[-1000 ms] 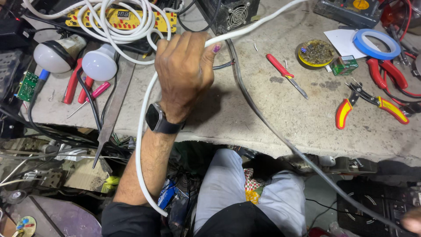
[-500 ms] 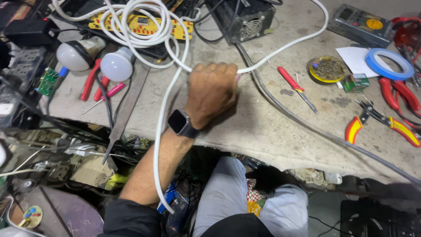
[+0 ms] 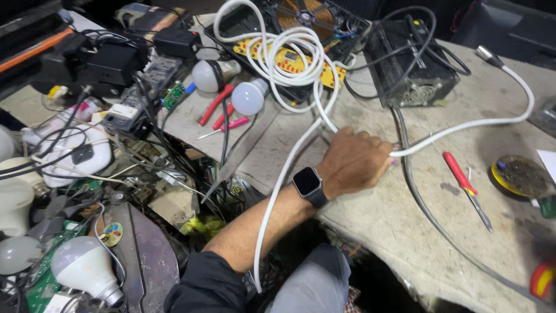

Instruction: The person strips the outer insulation from white and black electrical cables using wire cutters. They then twist the exposed inner conductors together and use pliers to crimp a metal connector onto the joined wires.

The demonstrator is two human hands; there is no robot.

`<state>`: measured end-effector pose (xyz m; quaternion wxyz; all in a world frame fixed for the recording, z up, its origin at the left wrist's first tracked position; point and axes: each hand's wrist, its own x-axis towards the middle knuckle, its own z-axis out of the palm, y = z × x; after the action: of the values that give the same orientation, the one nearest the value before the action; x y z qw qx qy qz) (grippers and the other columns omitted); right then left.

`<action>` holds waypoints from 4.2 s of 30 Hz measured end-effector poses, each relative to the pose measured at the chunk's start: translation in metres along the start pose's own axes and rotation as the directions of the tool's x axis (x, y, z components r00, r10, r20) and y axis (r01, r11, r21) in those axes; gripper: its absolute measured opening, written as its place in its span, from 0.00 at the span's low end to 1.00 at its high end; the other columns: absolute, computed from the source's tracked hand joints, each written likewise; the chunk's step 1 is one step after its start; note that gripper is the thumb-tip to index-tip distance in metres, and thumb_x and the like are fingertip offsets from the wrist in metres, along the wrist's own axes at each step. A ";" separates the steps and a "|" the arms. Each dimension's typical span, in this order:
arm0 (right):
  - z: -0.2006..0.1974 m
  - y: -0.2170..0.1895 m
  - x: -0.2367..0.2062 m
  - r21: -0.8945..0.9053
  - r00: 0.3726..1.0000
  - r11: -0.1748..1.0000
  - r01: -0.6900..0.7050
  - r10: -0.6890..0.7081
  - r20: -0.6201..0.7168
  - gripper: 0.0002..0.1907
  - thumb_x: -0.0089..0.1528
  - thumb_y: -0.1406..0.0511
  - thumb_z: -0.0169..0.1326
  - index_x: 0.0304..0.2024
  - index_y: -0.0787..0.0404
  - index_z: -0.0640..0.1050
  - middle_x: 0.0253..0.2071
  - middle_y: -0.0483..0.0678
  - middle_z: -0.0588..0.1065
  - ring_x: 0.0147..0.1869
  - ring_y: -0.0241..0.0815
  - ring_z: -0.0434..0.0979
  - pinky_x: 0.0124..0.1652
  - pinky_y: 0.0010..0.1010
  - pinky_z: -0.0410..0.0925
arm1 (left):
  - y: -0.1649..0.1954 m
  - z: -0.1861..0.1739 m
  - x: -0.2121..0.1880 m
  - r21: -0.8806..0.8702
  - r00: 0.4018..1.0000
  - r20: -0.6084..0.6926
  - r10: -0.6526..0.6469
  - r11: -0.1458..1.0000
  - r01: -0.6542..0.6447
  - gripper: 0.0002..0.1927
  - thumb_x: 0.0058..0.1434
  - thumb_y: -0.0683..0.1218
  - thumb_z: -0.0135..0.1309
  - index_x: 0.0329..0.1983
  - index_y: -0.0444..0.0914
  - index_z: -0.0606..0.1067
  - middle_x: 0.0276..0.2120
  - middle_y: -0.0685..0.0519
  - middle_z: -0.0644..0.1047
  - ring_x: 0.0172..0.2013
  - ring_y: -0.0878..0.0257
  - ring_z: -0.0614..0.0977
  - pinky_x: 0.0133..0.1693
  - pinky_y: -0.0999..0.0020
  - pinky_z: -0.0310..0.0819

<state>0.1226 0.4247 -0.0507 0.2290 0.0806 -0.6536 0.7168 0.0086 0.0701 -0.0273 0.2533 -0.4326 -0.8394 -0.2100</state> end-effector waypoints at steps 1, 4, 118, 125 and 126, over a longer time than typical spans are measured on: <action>0.012 0.005 0.017 0.000 1.000 1.000 0.001 -0.001 0.007 0.12 0.69 0.73 0.43 0.55 0.65 0.63 0.46 0.58 0.73 0.47 0.46 0.76 0.49 0.35 0.72 | 0.000 0.000 -0.001 -0.002 1.000 0.014 -0.006 1.000 0.006 0.13 0.67 0.53 0.52 0.33 0.40 0.77 0.24 0.51 0.79 0.27 0.55 0.80 0.35 0.50 0.67; 0.048 0.019 0.055 -0.007 0.999 1.000 0.007 -0.006 0.036 0.11 0.69 0.74 0.43 0.53 0.65 0.64 0.44 0.58 0.74 0.45 0.45 0.76 0.48 0.33 0.72 | -0.002 0.002 -0.001 -0.004 1.000 -0.017 -0.003 1.000 0.003 0.12 0.66 0.52 0.51 0.36 0.40 0.77 0.29 0.50 0.80 0.32 0.53 0.82 0.37 0.49 0.69; -0.079 -0.071 0.040 -0.785 0.887 0.592 -0.181 -0.247 -0.390 0.11 0.68 0.67 0.52 0.51 0.68 0.74 0.35 0.45 0.75 0.33 0.35 0.75 0.35 0.27 0.67 | -0.004 -0.012 0.007 0.198 0.910 0.078 -0.406 0.901 0.385 0.18 0.62 0.56 0.64 0.29 0.38 0.78 0.23 0.48 0.79 0.23 0.48 0.80 0.23 0.53 0.68; 0.030 -0.059 0.040 -0.257 0.984 0.952 0.167 -0.178 -0.020 0.21 0.81 0.54 0.53 0.69 0.57 0.66 0.35 0.52 0.75 0.33 0.40 0.77 0.33 0.27 0.69 | -0.014 -0.009 0.005 0.115 0.921 0.135 -0.366 0.929 0.353 0.18 0.53 0.57 0.67 0.34 0.40 0.78 0.30 0.49 0.79 0.27 0.50 0.80 0.27 0.56 0.71; 0.040 -0.053 0.040 -0.180 0.990 0.974 0.142 -0.137 0.036 0.19 0.81 0.53 0.51 0.65 0.57 0.67 0.35 0.50 0.75 0.35 0.39 0.77 0.36 0.27 0.69 | -0.017 -0.009 0.002 0.106 0.967 0.046 -0.249 0.964 0.243 0.20 0.50 0.56 0.68 0.37 0.40 0.78 0.34 0.48 0.79 0.30 0.50 0.80 0.29 0.58 0.72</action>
<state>0.1032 0.3965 0.0185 0.2774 0.1135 -0.7117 0.6354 -0.0043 0.0571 -0.0214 0.2216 -0.3176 -0.9032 -0.1848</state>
